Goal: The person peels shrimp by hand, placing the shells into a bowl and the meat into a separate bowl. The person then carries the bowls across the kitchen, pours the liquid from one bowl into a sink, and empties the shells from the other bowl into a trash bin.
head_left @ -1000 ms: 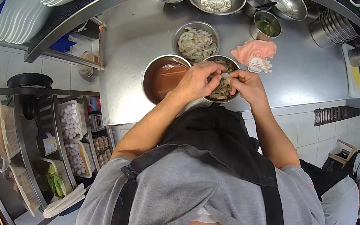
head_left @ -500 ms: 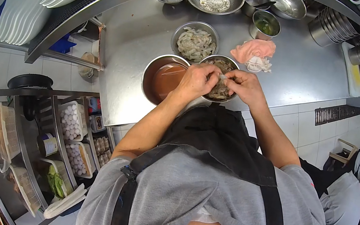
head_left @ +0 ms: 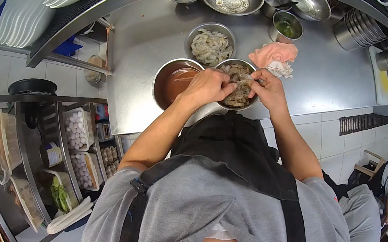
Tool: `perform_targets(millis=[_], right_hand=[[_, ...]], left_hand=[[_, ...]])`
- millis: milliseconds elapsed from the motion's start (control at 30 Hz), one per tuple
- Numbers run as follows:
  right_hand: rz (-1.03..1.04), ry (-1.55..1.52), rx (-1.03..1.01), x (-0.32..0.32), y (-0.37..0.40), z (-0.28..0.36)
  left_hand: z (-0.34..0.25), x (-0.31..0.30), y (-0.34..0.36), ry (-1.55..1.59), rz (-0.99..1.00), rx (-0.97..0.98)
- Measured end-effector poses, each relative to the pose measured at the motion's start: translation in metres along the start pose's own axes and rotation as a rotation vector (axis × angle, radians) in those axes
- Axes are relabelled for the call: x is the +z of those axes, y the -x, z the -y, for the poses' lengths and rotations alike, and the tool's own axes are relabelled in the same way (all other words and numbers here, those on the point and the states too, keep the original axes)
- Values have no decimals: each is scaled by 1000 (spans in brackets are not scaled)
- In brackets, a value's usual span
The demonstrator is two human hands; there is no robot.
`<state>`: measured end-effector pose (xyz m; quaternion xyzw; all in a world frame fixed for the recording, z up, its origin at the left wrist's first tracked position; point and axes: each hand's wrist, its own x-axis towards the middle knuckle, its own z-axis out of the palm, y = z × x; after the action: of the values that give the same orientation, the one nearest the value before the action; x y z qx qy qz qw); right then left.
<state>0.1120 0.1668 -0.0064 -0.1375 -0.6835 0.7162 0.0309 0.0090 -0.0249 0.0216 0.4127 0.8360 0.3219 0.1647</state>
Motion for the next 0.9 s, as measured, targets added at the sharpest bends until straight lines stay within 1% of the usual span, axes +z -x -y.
perform_targets(millis=[100, 167, 200, 267, 300, 367, 400, 467, 500, 567, 600, 667, 800, 867, 900], right_hand=[[-21, 22, 3, 3, 0, 5], [-58, 177, -51, 3, 2, 9], [-59, 176, -50, 4, 3, 10], [-52, 336, -78, 4, 3, 13], [-51, 336, -78, 5, 3, 15], [-29, 532, -164, 8, 4, 20], [-27, 532, -164, 9, 4, 20], [4, 590, -280, 12, 2, 22], [4, 589, -281, 14, 1, 25], [-41, 581, -287, 16, 1, 32], [-43, 580, -285, 16, -1, 31], [-17, 582, -354, 13, -9, 25], [18, 510, -425, 12, -21, 10], [55, 339, -207, 14, -25, 7], [56, 339, -206, 16, -24, 8]], left_hand=[[4, 0, 0, -95, -38, 59], [2, -3, 1, -46, 15, 38], [2, -3, 1, -46, 17, 38], [1, -5, 0, -2, -20, 16], [-2, -6, -2, -2, -20, 15], [-6, -7, -7, 153, -139, 159], [-3, -6, -9, 153, -140, 157], [4, -5, -15, 108, -23, 258], [3, -6, -15, 107, -23, 259], [0, -8, -16, 197, 9, 160], [0, -8, -15, 197, 12, 160], [0, -9, -14, 359, -3, 16], [6, -12, -14, 461, -19, 17], [3, -22, -15, 302, -45, -20], [6, -22, -15, 303, -46, -21]])
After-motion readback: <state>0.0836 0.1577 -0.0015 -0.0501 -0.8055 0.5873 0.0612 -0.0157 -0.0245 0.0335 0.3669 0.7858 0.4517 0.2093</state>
